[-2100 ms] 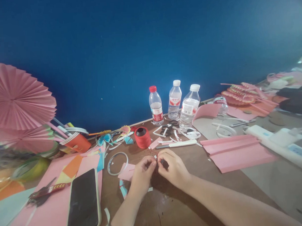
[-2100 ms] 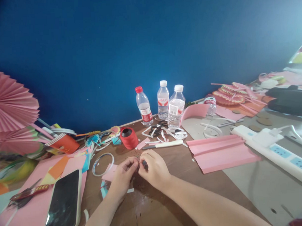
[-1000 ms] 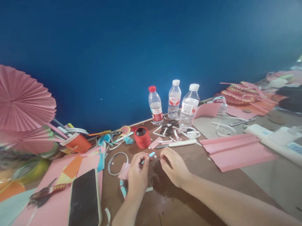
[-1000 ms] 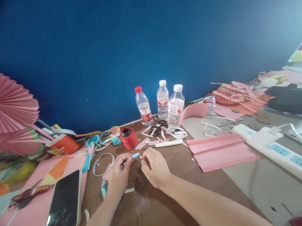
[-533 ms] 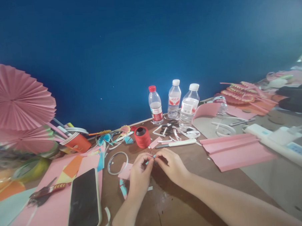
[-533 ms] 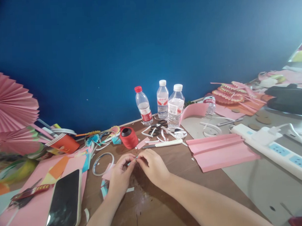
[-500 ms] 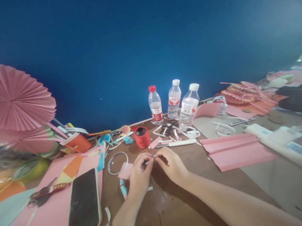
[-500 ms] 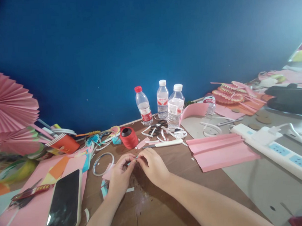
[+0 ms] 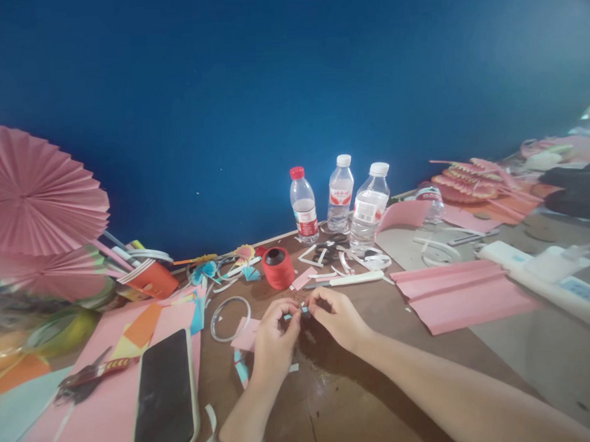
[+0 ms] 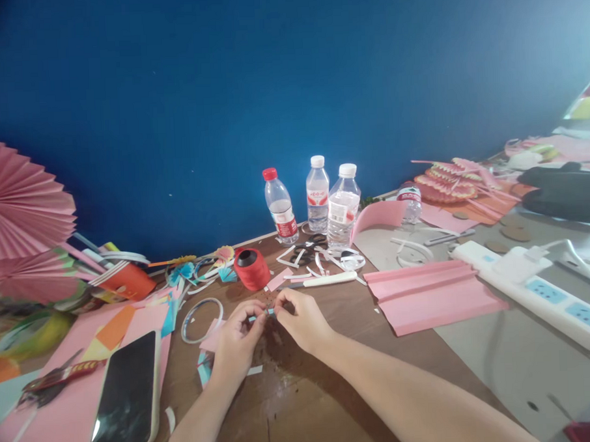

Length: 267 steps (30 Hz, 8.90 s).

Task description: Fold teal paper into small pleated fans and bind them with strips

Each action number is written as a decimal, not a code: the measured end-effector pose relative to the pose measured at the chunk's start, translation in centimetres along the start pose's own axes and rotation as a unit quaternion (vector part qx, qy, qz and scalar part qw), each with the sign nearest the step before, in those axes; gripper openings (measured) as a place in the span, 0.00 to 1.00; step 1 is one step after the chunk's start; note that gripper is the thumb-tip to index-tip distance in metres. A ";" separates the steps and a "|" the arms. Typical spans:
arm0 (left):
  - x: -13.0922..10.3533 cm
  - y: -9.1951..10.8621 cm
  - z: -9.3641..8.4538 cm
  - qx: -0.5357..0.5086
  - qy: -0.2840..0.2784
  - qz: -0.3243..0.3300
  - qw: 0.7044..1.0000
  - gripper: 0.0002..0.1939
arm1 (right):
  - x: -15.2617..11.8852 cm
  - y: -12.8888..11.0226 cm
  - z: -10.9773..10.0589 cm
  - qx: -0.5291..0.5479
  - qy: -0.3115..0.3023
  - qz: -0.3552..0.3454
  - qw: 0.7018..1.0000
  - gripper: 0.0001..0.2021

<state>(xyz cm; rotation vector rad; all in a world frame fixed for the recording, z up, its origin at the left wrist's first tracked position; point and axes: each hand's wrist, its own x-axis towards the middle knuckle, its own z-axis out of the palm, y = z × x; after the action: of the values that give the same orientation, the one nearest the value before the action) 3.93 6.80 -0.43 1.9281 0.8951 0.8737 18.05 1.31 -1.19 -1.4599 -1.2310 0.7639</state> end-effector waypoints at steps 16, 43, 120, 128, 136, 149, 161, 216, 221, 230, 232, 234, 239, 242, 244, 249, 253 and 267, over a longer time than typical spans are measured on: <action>-0.3 0.1 0.2 0.038 -0.024 0.024 0.999 0.04 | 0.1 -0.2 0.2 -0.029 0.021 0.024 0.999 0.06; -0.6 -0.1 0.3 0.067 0.043 -0.036 0.996 0.06 | -0.3 -0.2 0.5 0.010 0.052 -0.081 0.995 0.02; -1.3 1.2 0.8 -0.172 -0.021 -0.103 0.979 0.05 | -0.7 -0.2 1.4 0.041 0.057 0.034 0.997 0.04; -1.4 1.2 0.5 0.018 0.044 -0.066 0.997 0.04 | -0.6 -0.2 1.4 0.014 0.023 0.047 0.999 0.08; -1.3 0.6 0.4 0.066 0.063 -0.026 0.995 0.03 | -0.6 -0.1 1.2 0.018 0.005 0.005 1.000 0.11; -1.3 0.4 0.4 0.017 0.050 -0.051 0.997 0.03 | -0.7 0.0 1.2 0.039 -0.026 -0.009 0.999 0.11; -0.9 0.0 0.6 -0.068 0.053 -0.076 0.993 0.05 | -0.6 0.1 1.3 0.020 -0.019 -0.020 0.999 0.07; 0.0 -0.2 0.7 -0.317 0.062 -0.233 0.917 0.13 | -1.6 -0.5 1.2 -0.320 -0.014 -0.288 0.902 0.07; 0.1 -0.2 0.7 -0.311 0.063 -0.230 0.920 0.12 | -1.5 -0.2 1.3 -0.287 -0.013 -0.267 0.920 0.08; 0.1 -0.3 0.7 -0.292 0.066 -0.217 0.929 0.11 | -1.5 0.1 1.4 -0.190 0.035 -0.148 0.970 0.07; 0.1 -0.5 0.7 -0.291 0.061 -0.214 0.930 0.11 | -1.4 0.0 1.4 -0.170 0.043 -0.126 0.976 0.07; 0.1 -0.7 0.7 -0.290 0.056 -0.214 0.931 0.11 | -1.2 0.0 1.4 -0.153 0.046 -0.101 0.982 0.07; 0.2 -0.6 0.7 -0.284 0.050 -0.210 0.934 0.12 | -0.9 -0.1 1.3 -0.127 0.030 -0.060 0.990 0.07; 0.2 -0.4 0.7 -0.283 0.046 -0.206 0.936 0.12 | -0.8 -0.1 1.2 -0.128 0.027 -0.058 0.990 0.07; 0.2 -0.4 0.7 -0.279 0.043 -0.205 0.937 0.12 | -0.8 0.0 1.2 -0.131 0.024 -0.053 0.990 0.06; 0.0 -0.7 0.7 -0.260 0.031 -0.198 0.945 0.10 | -0.8 0.0 1.2 -0.131 0.013 -0.029 0.991 0.04; -0.1 -0.8 0.6 -0.230 0.012 -0.174 0.957 0.08 | -0.8 0.1 1.2 -0.124 0.010 -0.016 0.992 0.04; 0.1 -0.6 0.5 -0.145 0.024 -0.115 0.983 0.07 | -0.6 0.2 1.2 -0.074 0.012 0.004 0.997 0.05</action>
<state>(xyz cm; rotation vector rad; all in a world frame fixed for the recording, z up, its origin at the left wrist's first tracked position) 4.18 6.95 -1.17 1.5279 0.9410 0.8626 16.87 1.14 -1.76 -1.5911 -1.2865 0.6692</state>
